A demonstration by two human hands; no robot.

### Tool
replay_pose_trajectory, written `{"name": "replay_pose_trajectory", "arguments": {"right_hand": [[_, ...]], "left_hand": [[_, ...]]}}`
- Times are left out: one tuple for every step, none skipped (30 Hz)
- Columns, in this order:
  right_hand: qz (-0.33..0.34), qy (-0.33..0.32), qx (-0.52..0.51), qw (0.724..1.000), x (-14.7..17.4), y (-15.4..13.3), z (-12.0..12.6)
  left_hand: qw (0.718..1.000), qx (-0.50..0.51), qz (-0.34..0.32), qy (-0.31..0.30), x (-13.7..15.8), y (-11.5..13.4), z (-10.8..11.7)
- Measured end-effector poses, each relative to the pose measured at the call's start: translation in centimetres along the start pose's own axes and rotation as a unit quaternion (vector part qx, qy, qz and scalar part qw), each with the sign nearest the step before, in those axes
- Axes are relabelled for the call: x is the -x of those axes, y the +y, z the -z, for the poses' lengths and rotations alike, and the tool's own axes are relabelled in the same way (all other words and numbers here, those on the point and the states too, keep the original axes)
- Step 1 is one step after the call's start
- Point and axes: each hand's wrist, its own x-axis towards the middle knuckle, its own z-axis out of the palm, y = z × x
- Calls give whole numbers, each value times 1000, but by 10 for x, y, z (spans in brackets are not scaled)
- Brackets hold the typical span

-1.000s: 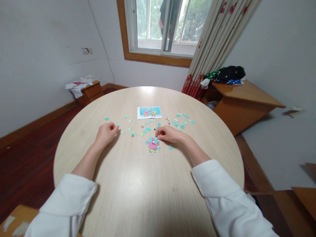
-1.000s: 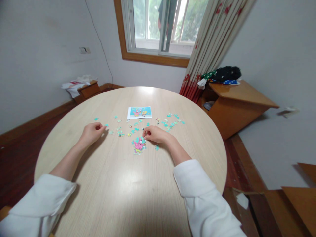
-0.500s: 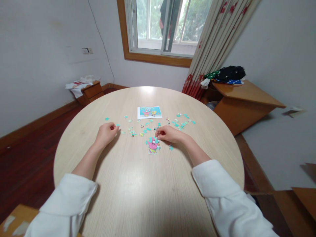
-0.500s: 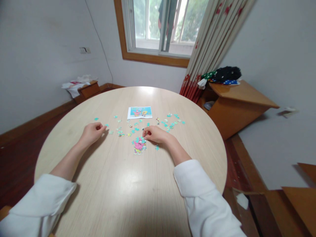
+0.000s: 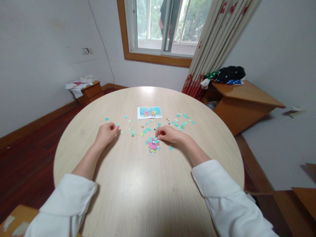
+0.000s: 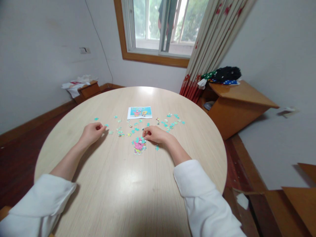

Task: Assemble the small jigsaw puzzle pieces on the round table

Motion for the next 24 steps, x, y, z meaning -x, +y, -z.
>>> {"name": "replay_pose_trajectory", "arguments": {"right_hand": [[0,1,2,1000,0,0,0],[0,2,3,1000,0,0,0],[1,3,4,1000,0,0,0],[2,2,5,1000,0,0,0],[4,2,5,1000,0,0,0],[8,3,5,1000,0,0,0],[11,4,6,1000,0,0,0],[15,6,8,1000,0,1,0],[17,7,9,1000,-1,1,0],[19,7,9,1000,-1,2,0],[19,7,8,1000,-1,2,0],[18,6,6,1000,-1,3,0],[17,5,3,1000,-1,3,0],[16,5,1,1000,-1,3,0],[16,4,-2,1000,-1,3,-1],[16,4,-4,1000,-1,3,-1],[18,5,-4,1000,-1,2,-1],[21,6,-2,1000,-1,1,-1],[26,9,3,1000,-1,0,-1],[30,12,7,999,0,-1,-1],[36,14,12,999,0,-1,-1],[41,18,14,999,1,-2,-2],[45,23,15,999,1,-2,-2],[48,34,13,998,1,-2,-3]], "left_hand": [[1000,-1,-1,1,0,0,0],[1000,-1,-1,1,0,-1,0],[1000,-1,-2,0,0,-1,-1],[1000,-1,-1,-1,-1,-2,-1],[1000,0,-2,-2,-1,-2,-1],[1000,1,-1,-3,-1,-2,-1],[1000,1,-2,-5,-1,-3,-1],[1000,2,-1,-6,-1,-3,-1],[1000,3,0,-6,-1,-3,-2],[1000,3,1,-6,-1,-2,-1],[1000,3,2,-6,-1,-2,-1],[1000,2,3,-5,-1,-1,-1],[1000,2,4,-4,0,0,-1],[1000,2,4,-3,0,0,0],[1000,2,3,-2,0,1,0],[1000,2,3,-1,1,1,0],[1000,1,3,-1,1,1,0],[1000,1,4,-2,1,1,0],[1000,1,5,-2,0,1,1],[1000,2,7,-2,0,1,1],[1000,3,7,-2,0,0,0],[1000,3,8,-1,-1,0,0],[1000,4,9,1,-1,-1,0],[1000,5,9,3,-1,-2,0]]}}
